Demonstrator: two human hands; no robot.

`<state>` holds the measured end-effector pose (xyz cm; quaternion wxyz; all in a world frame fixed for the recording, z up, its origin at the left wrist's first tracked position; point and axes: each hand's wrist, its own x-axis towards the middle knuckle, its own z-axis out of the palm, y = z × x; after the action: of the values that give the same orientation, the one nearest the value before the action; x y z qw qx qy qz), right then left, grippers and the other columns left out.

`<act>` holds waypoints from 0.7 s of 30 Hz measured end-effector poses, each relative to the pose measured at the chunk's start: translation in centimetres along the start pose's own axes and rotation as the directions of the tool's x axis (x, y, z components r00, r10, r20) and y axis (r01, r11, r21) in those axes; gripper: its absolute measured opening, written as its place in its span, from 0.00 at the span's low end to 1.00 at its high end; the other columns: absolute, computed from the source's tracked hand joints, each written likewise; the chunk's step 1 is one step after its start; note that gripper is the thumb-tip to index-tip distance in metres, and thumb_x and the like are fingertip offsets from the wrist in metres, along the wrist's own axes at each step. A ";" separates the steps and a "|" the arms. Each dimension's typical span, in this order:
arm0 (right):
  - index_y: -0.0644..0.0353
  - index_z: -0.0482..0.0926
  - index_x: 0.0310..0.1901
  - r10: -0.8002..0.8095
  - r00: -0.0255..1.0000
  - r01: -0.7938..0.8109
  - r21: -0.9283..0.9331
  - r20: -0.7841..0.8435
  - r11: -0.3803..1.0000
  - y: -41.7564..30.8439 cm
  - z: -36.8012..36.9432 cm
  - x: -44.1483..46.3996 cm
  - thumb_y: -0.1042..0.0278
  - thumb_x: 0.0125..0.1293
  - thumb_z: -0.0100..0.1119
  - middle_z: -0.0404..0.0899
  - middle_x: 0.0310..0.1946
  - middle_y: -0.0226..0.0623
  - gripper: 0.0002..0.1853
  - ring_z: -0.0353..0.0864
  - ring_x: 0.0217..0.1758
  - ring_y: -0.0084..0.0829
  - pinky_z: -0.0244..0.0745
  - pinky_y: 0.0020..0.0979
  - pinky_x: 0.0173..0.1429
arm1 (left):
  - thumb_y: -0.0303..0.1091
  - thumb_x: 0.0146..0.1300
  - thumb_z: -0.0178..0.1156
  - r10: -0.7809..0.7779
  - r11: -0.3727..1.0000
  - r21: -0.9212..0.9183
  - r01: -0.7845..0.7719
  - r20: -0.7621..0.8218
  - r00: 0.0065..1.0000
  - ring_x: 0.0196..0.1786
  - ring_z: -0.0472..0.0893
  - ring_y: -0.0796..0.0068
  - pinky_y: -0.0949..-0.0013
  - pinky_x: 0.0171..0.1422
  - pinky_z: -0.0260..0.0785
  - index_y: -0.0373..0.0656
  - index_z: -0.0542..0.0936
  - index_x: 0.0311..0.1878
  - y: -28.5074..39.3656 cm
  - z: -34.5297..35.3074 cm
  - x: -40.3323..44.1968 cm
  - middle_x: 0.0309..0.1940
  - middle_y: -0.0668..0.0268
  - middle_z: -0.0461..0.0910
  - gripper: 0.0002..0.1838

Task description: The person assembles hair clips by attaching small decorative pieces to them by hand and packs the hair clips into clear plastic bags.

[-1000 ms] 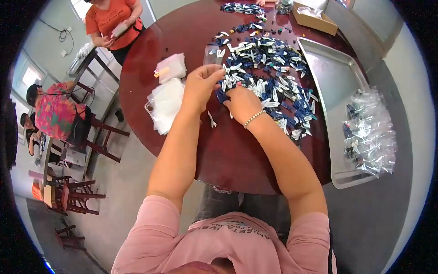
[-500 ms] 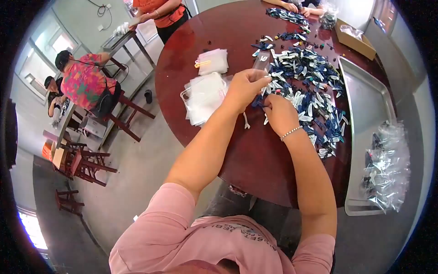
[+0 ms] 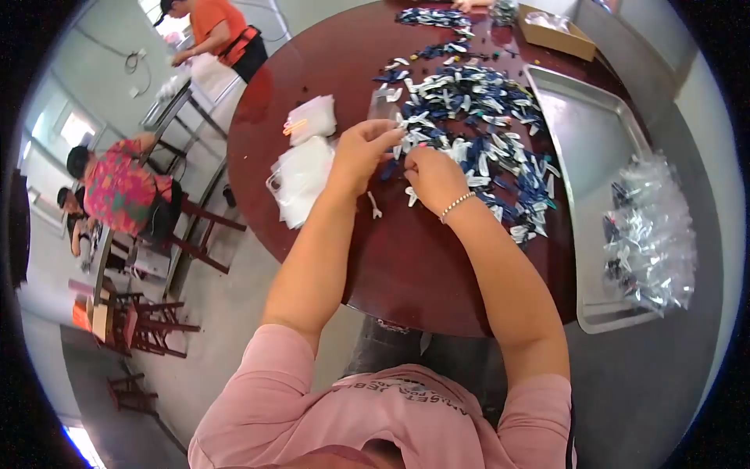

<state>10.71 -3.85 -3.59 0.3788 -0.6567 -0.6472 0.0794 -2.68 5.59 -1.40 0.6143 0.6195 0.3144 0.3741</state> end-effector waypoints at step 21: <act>0.62 0.84 0.42 0.047 0.968 0.088 0.508 -0.247 0.857 -1.2 -5.0 1.1 0.71 0.60 0.63 0.85 0.35 0.34 0.09 0.82 0.34 0.22 0.76 0.23 0.38 | 0.33 0.57 0.69 -0.207 0.978 0.048 0.203 0.347 0.915 0.47 0.81 0.77 0.72 0.51 0.72 0.42 0.77 0.57 2.3 1.3 -1.8 0.46 0.67 0.84 0.24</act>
<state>12.86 -4.93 1.06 0.6199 -0.5293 -0.5563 0.1617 -2.69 3.25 0.83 0.6929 0.6429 0.2655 0.1898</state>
